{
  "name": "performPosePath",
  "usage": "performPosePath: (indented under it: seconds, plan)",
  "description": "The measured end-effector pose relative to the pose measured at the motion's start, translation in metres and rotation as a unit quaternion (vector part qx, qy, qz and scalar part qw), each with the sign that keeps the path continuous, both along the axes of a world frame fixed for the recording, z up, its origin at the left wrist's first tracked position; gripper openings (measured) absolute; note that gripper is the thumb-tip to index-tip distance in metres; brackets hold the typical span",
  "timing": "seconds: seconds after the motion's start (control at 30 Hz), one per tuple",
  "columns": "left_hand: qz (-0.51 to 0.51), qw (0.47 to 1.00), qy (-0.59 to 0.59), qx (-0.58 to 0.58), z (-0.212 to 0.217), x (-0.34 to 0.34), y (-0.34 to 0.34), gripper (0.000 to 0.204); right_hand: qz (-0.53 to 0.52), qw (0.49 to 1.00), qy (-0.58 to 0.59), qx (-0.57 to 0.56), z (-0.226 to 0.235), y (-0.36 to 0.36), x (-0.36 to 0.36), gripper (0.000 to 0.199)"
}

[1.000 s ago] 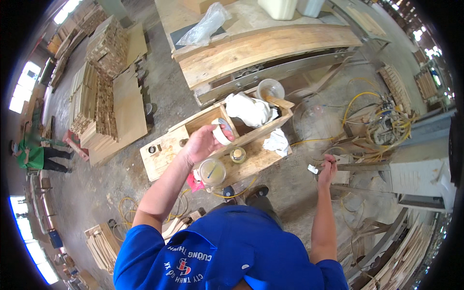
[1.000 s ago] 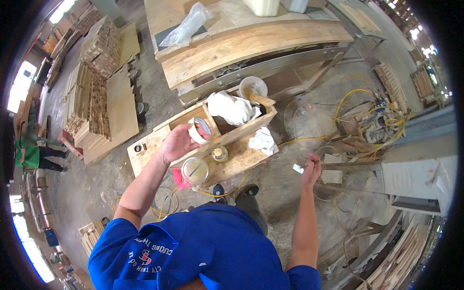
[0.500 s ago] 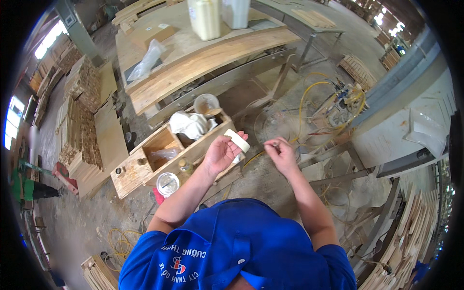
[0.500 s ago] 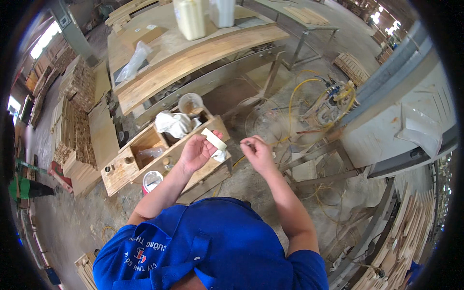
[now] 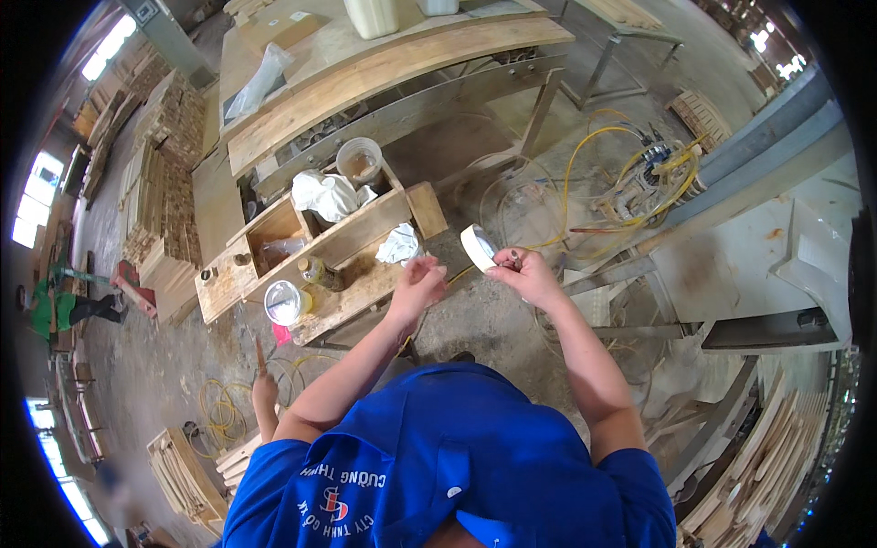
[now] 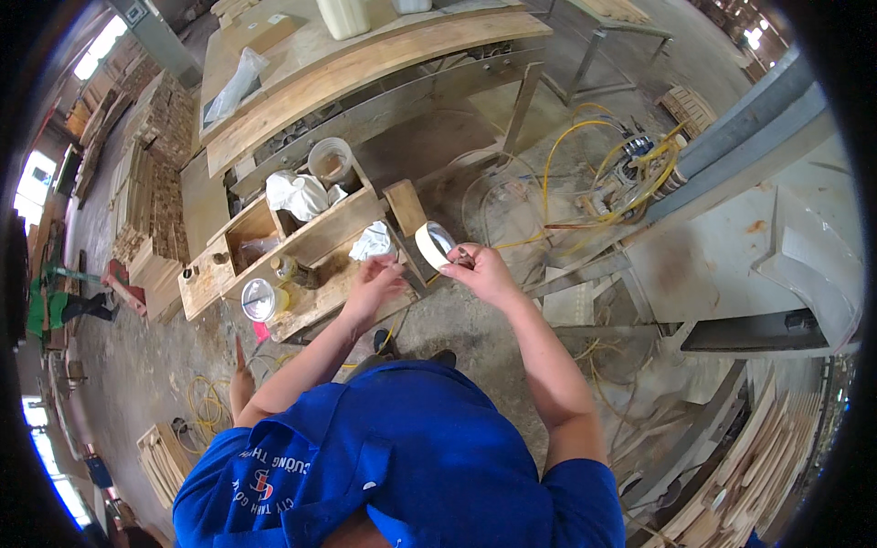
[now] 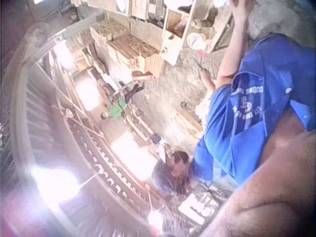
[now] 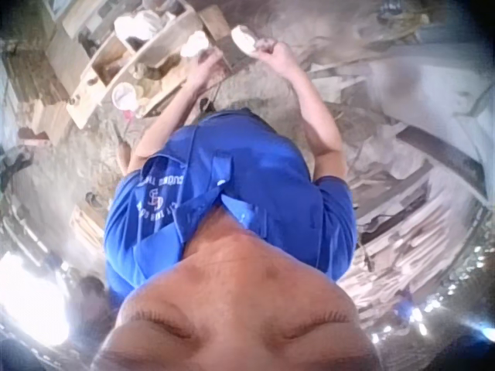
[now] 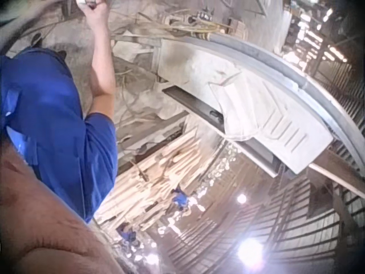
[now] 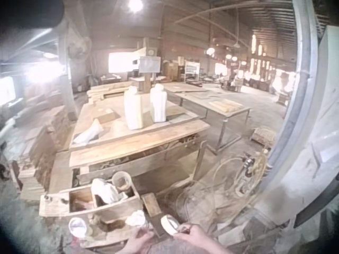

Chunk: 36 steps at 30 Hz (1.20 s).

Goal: The person pours a white substance from a bottle into a cup, then uses a pneumatic drill to mix it. They later use a stick to stir the mixture and place the cup on a workbench.

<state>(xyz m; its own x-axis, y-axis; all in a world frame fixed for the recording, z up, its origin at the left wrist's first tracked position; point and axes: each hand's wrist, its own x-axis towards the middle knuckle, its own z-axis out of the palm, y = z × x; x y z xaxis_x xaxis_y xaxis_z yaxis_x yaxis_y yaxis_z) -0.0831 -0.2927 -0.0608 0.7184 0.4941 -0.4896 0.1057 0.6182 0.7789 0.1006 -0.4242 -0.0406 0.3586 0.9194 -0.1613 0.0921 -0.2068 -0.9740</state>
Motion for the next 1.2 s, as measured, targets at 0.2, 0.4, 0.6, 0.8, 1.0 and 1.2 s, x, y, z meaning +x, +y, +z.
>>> performPosePath:
  seconds: [0.2,0.4,0.6,0.8,1.0,1.2]
  plan:
    - [-0.123,0.868,-0.085,0.474,0.007,0.034,-0.014,0.033,-0.003,0.997,0.059,0.042,-0.008,0.002,-0.004,0.011]
    - [-0.124,0.852,-0.013,0.509,0.011,0.044,-0.022,0.022,-0.100,0.979,-0.138,0.110,-0.009,-0.002,0.000,0.017]
    - [-0.133,0.822,-0.010,0.554,0.002,0.030,-0.021,0.019,-0.082,0.969,-0.181,0.149,0.017,0.006,-0.017,0.021]
    - [-0.147,0.851,-0.035,0.503,0.002,0.020,-0.024,0.020,-0.062,0.963,-0.205,0.164,0.008,0.006,-0.021,0.012]
    - [-0.116,0.845,-0.019,0.522,-0.008,0.020,-0.029,0.020,-0.038,0.950,-0.266,0.157,0.001,0.003,-0.023,0.006]
    - [-0.065,0.948,0.059,0.306,-0.049,-0.011,0.010,0.024,-0.049,0.961,-0.223,0.154,0.016,-0.014,-0.017,0.006]
